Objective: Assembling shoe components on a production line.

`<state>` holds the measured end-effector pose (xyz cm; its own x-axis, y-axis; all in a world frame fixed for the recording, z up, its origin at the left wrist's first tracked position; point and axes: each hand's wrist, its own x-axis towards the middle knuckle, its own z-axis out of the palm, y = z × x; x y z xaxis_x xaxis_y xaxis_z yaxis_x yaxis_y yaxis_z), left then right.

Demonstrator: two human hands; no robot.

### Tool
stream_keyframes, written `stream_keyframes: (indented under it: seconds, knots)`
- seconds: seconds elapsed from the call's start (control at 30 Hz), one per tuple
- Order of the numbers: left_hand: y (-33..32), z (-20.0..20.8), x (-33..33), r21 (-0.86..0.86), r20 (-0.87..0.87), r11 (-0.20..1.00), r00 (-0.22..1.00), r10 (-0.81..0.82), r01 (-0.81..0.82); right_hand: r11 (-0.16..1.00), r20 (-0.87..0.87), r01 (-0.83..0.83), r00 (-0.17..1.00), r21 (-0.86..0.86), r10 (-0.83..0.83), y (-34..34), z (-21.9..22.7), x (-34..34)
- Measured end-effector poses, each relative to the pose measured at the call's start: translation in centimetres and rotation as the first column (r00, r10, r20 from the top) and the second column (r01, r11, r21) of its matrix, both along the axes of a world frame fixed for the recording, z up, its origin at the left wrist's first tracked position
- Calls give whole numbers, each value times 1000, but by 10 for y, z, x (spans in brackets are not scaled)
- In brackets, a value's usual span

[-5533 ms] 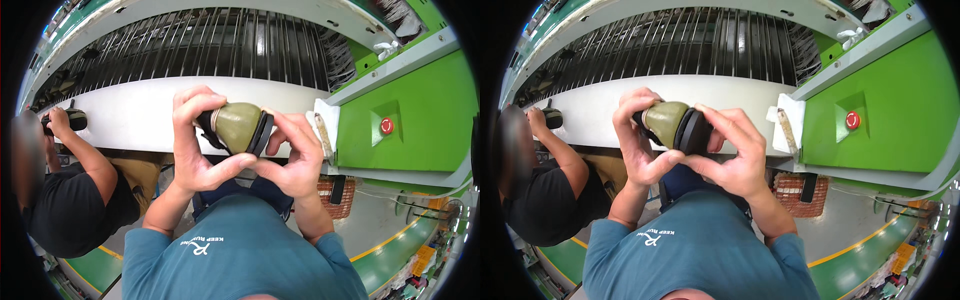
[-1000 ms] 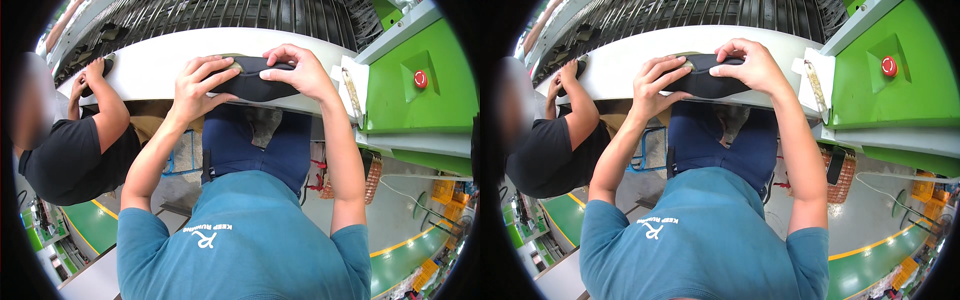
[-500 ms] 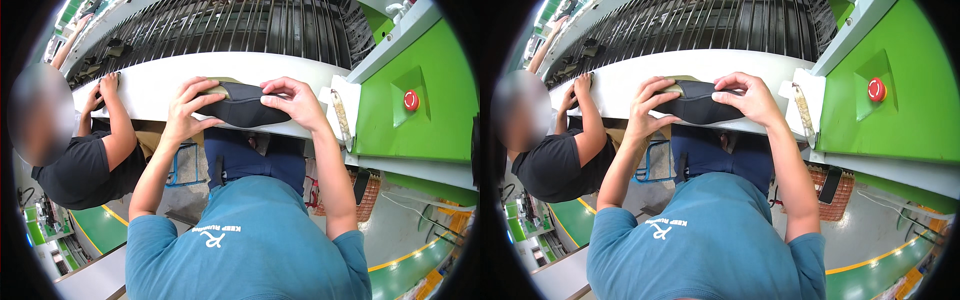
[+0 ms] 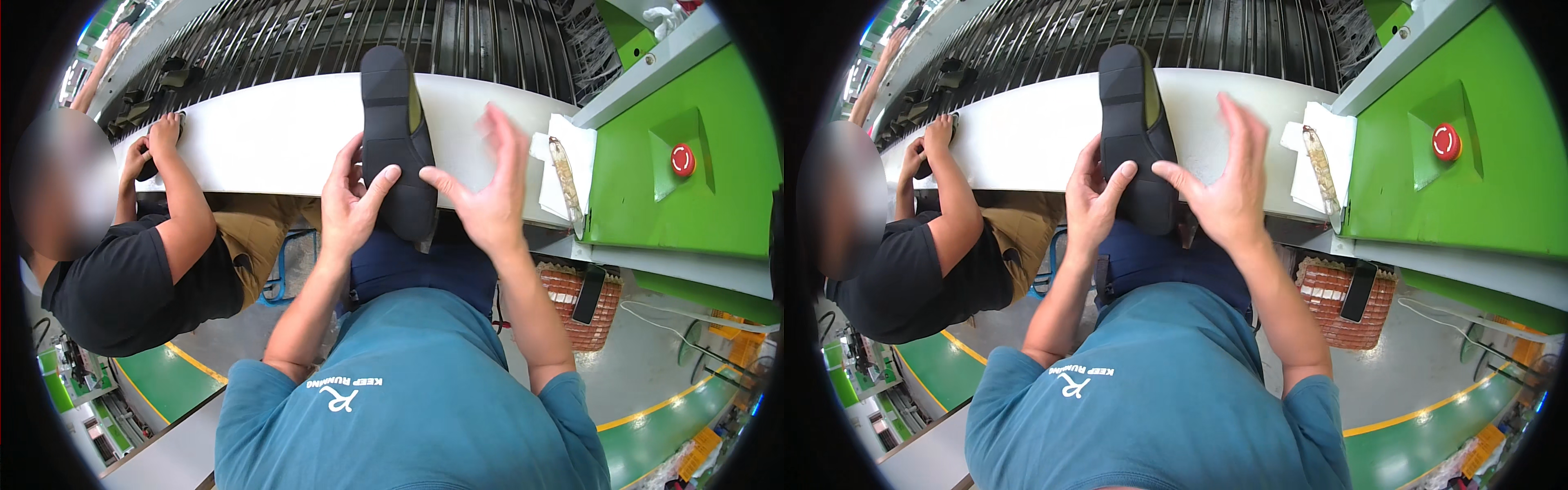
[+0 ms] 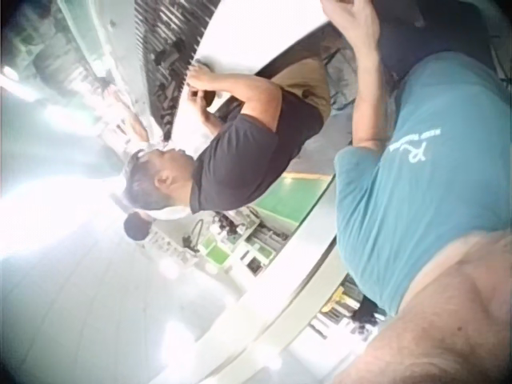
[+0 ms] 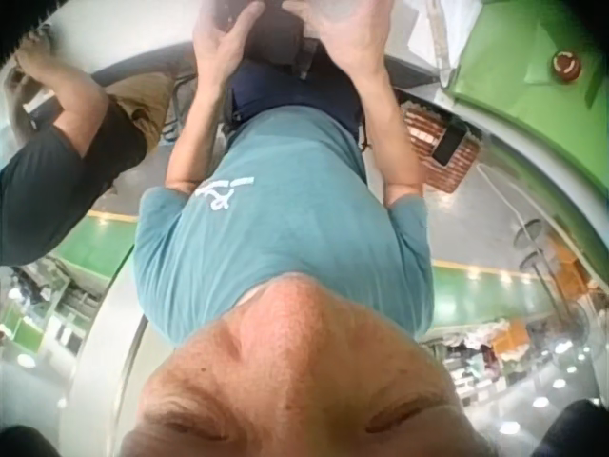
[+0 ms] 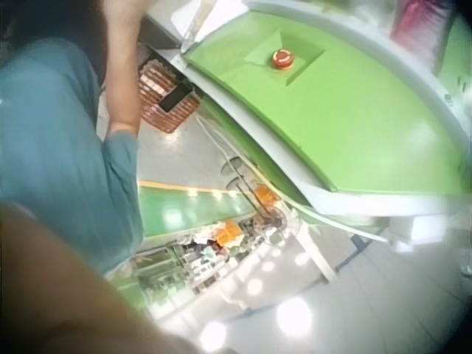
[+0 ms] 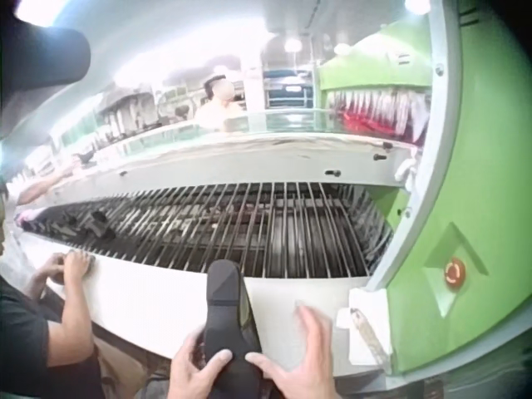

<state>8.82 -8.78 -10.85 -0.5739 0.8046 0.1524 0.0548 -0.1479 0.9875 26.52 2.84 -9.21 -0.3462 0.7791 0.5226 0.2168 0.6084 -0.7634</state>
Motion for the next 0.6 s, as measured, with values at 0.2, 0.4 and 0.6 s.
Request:
stream_keyframes:
  seconds: [0.2, 0.4, 0.6]
  knots:
    - [0, 39, -31, -229, -342, 964, 916, -212, 138, 867, 262, -282, 947, 412, 183, 68, 55, -11]
    - [25, 43, -54, -148, -654, 970, 717, -242, 192, 849, 443, -450, 844, 278, 303, 80, 45, -15]
    - [37, 47, -45, -100, -759, 984, 629, -172, 149, 905, 407, -408, 852, 121, 330, 84, 35, -5]
